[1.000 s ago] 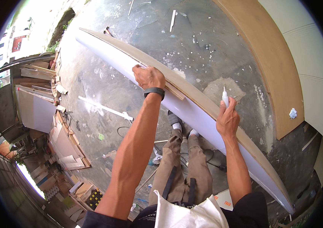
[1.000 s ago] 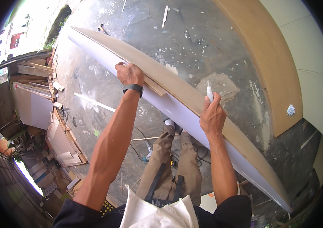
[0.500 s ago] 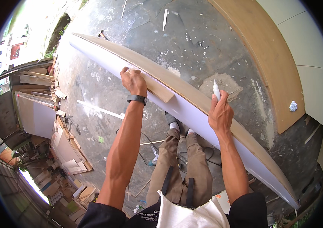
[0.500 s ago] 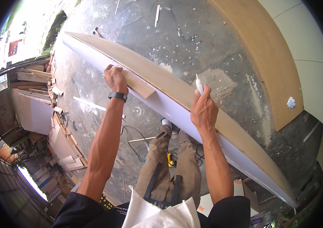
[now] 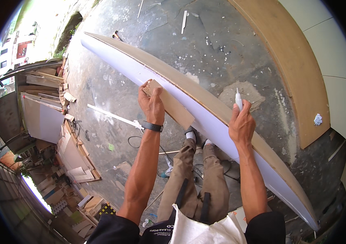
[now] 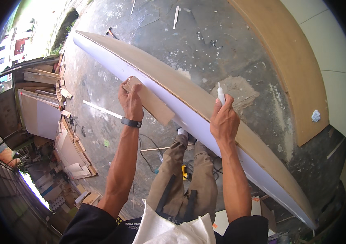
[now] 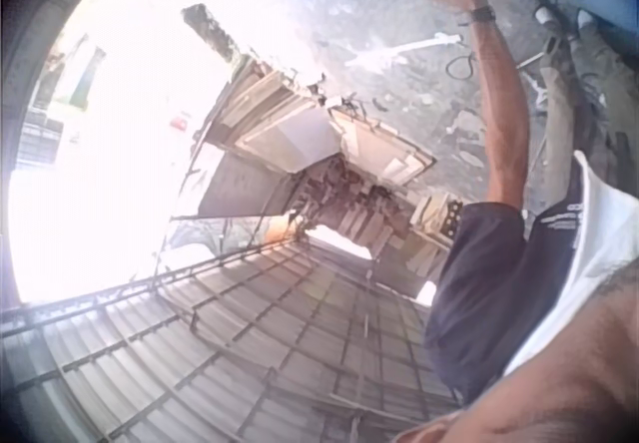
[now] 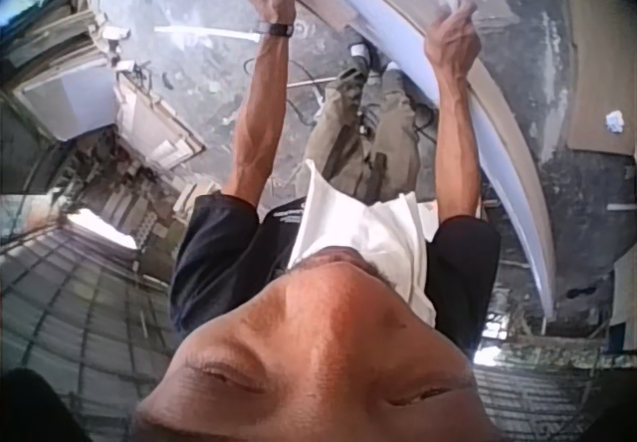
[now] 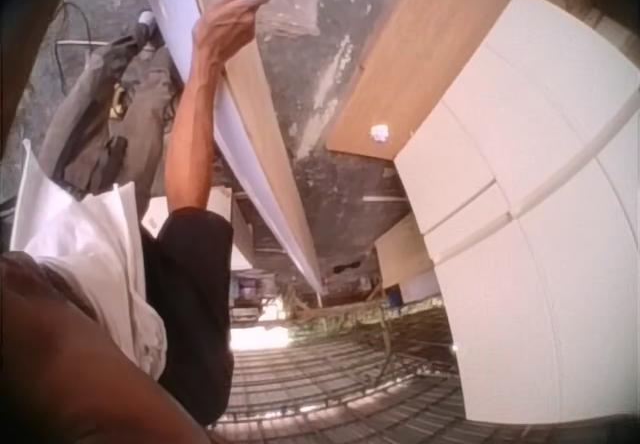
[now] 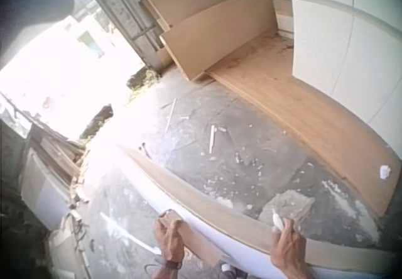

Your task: The person applies glue from a bottle to the edge of a long, curved white board. They then place a thin wooden strip along the glued edge and press it down. The person repeats this process, applying glue and attaching the strip to different sections of the board.

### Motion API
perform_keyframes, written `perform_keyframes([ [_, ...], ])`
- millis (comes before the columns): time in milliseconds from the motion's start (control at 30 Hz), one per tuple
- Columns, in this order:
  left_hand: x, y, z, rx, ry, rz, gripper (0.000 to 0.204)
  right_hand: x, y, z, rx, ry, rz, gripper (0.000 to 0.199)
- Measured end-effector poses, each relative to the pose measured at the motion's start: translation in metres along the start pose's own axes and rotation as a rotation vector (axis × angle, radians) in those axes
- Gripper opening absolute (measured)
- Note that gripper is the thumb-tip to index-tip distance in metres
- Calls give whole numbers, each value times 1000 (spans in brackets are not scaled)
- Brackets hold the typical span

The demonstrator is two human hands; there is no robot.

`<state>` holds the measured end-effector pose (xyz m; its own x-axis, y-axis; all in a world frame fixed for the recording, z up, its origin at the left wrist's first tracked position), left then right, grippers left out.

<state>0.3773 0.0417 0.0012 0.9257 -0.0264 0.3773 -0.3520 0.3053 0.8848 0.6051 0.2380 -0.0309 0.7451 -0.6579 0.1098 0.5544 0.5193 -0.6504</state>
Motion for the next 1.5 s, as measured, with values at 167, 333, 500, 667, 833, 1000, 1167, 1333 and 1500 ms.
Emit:
perform_keyframes([
  [167,-4,36,-8,-730,-233,-340,36,-1,-1,0,25,33,41,28],
  [333,7,26,-20,-944,-399,-406,32,-1,1,1,28,44,40,28],
  [500,15,20,-16,-920,-360,-363,28,-1,5,-1,30,26,-2,30],
  [667,25,21,-15,-914,-330,-424,28,-1,4,0,25,39,-1,30],
  [833,25,15,-16,-1024,-329,-385,23,0,5,-1,19,44,-24,29],
  [1000,20,13,-14,-1031,-336,-396,19,0,6,-2,14,60,-26,30],
  [1167,22,15,-18,-995,-271,-311,19,0,7,-3,10,66,-34,30],
  [1333,16,16,-14,-998,-330,-319,18,0,6,-3,12,60,-40,31],
  [1500,18,16,-19,-1002,-352,-290,18,0,7,-3,21,57,-40,30],
])
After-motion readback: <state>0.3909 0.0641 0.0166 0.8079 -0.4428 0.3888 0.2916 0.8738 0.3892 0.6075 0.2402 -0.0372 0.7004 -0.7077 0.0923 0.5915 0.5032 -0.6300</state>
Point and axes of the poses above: each hand's wrist, its own x-axis away from the middle knuckle, its own z-axis out of the back of the hand, y = z × x, the point moved 3 cm from there along -x, towards the middle knuckle, and after that the axes turned 11 degrees about z, right-handed, at the moved point
